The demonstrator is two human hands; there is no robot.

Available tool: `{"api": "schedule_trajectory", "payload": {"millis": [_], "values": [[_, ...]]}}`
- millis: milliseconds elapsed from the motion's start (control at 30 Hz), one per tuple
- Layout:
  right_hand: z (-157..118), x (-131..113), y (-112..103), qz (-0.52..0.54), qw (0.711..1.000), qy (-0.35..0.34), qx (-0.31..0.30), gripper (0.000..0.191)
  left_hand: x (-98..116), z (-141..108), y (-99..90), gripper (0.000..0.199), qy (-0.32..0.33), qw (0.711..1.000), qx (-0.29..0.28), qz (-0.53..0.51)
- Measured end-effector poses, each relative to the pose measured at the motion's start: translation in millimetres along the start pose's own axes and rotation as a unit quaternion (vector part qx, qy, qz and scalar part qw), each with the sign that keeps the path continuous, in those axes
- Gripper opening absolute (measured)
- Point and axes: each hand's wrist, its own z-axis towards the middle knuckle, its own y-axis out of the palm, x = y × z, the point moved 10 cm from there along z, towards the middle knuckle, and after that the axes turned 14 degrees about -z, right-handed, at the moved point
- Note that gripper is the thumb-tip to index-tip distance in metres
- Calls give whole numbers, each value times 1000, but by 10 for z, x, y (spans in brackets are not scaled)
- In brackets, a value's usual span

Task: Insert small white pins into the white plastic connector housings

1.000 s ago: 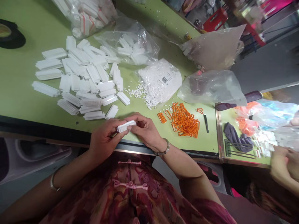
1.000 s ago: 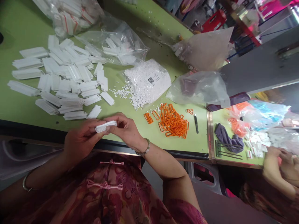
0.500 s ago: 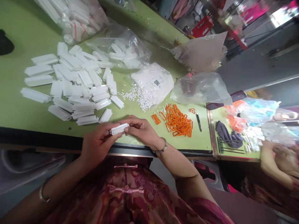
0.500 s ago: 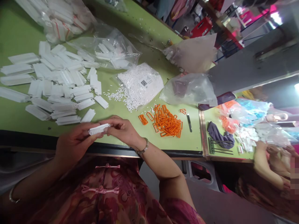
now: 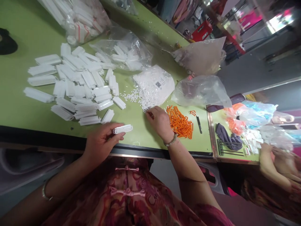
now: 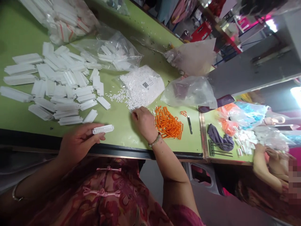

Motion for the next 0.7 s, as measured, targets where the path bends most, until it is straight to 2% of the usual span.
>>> {"api": "schedule_trajectory", "payload": {"millis": [167,267,400,467,567,700], "values": [[-9,-183,-22,50,997,-50,3,12,2,6,9,28,12,1000,-2,7],[-52,-305,-110,129,989,-74,-3,11,9,13,22,29,16,1000,-8,8],[-162,-532,-268,297,949,-102,-35,14,51,12,11,30,43,998,-9,36],[-220,-658,-350,343,931,-119,-39,14,85,8,9,26,62,996,-10,61],[-279,-821,-434,339,928,-150,-23,12,123,3,26,23,83,992,-16,97],[-299,-914,-450,285,944,-166,-10,16,144,-12,54,25,109,982,-19,154]]}}
